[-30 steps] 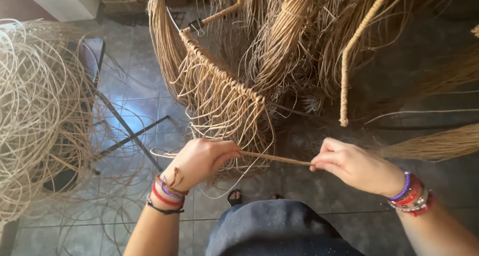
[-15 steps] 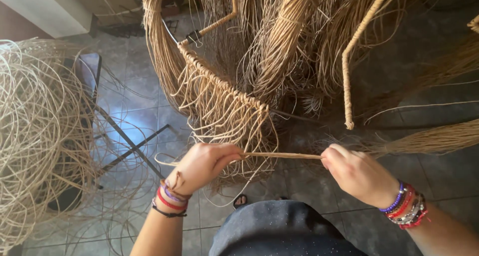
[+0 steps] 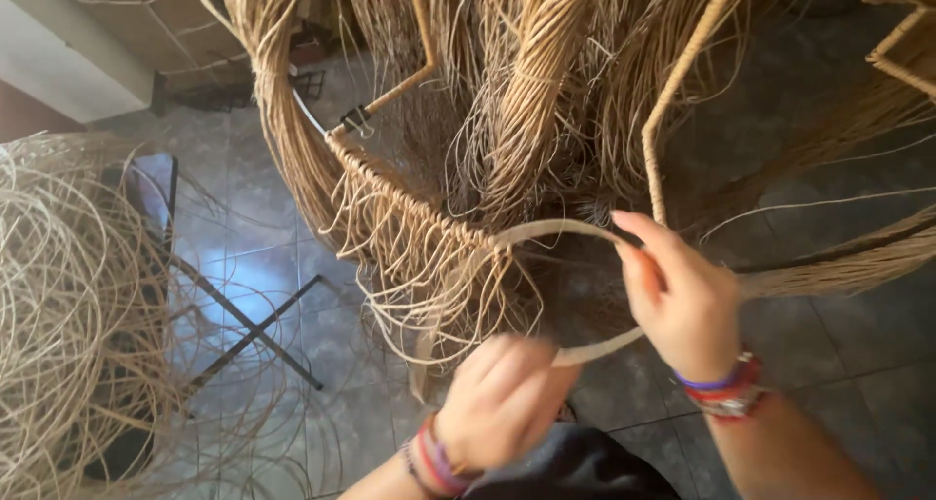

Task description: Weaving natural fiber strands onto a large furniture frame to create a decorative structure.

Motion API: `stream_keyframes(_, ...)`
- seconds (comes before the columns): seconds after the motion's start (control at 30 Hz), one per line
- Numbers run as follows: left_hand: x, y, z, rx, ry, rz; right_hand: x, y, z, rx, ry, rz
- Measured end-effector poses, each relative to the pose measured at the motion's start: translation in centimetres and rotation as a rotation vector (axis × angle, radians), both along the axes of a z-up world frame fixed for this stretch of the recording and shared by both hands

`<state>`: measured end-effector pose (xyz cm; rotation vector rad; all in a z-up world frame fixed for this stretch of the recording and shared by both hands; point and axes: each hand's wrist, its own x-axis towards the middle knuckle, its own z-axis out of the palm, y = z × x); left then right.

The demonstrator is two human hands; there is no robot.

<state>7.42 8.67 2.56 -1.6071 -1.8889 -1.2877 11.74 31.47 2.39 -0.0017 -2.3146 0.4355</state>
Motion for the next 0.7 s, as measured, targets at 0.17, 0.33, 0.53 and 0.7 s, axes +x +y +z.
stream_keyframes(0.17, -1.6, 5.5, -7.9, -0.321, -0.204, 0.195, -1.9, -1.5, 0.6, 0.213, -0.212, -0.123)
stream_keyframes(0.33, -2.9, 8.3, -9.4, -0.312, -0.278, 0.31, -1.2, -1.5, 1.0, 0.269, -0.412, -0.085)
stream_keyframes(0.53, -2.2, 6.8, -9.0, -0.244, -0.644, 0.1, 4.2, -1.4, -4.6, -0.207, -0.169, 0.115)
stream_keyframes(0.7, -0.3, 4.6, -8.4, -0.428, -0.146, -0.105, 6.3, -0.4, -7.2, -0.917, -0.346, 0.253)
